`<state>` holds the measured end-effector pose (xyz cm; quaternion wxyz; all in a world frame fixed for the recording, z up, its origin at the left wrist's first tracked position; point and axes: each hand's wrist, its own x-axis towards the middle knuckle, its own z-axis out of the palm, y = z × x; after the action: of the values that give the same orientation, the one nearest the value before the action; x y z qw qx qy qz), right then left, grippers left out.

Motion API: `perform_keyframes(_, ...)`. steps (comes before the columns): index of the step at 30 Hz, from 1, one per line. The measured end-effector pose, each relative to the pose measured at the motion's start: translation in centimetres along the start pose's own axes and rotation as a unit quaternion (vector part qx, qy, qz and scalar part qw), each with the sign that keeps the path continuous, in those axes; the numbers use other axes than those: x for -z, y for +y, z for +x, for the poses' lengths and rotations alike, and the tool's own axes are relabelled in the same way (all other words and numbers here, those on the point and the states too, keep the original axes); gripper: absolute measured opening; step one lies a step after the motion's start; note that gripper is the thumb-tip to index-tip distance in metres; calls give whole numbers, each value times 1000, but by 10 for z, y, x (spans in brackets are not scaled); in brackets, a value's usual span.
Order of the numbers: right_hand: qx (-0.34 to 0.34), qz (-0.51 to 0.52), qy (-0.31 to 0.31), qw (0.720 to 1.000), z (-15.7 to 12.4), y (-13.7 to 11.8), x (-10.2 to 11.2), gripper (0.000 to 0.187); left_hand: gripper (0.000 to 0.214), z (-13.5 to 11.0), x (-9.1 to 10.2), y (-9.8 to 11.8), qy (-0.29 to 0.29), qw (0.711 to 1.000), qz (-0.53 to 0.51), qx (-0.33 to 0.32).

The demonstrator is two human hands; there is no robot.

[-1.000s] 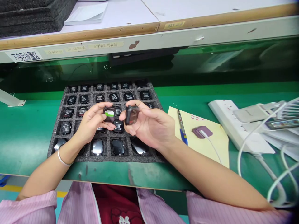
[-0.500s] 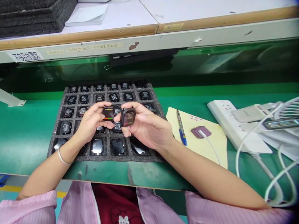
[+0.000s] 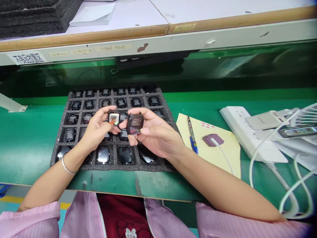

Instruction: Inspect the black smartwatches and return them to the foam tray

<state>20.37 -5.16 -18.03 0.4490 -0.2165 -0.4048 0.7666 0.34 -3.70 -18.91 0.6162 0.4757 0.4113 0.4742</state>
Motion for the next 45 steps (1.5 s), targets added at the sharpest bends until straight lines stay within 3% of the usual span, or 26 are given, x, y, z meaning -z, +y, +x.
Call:
perform_keyframes(8,-6,11,-22,1000,1,-1,0,39,70,1,4,-6,-23,1000,10,-15)
perform_keyframes(17,17,-13,28,999,5,6,7,49,60,6,9,-11,16,995,39,-93)
perform_keyframes(25,23,-51,1,998,5,10,11,52,58,5,8,-11,3,995,34,-96)
perform_keyframes(35,80,-119,1,990,6,16,14,49,58,4,6,-10,-5,995,42,-93)
perform_keyframes(45,46,-109,16,993,5,14,12,54,57,4,7,-10,-11,994,61,-93)
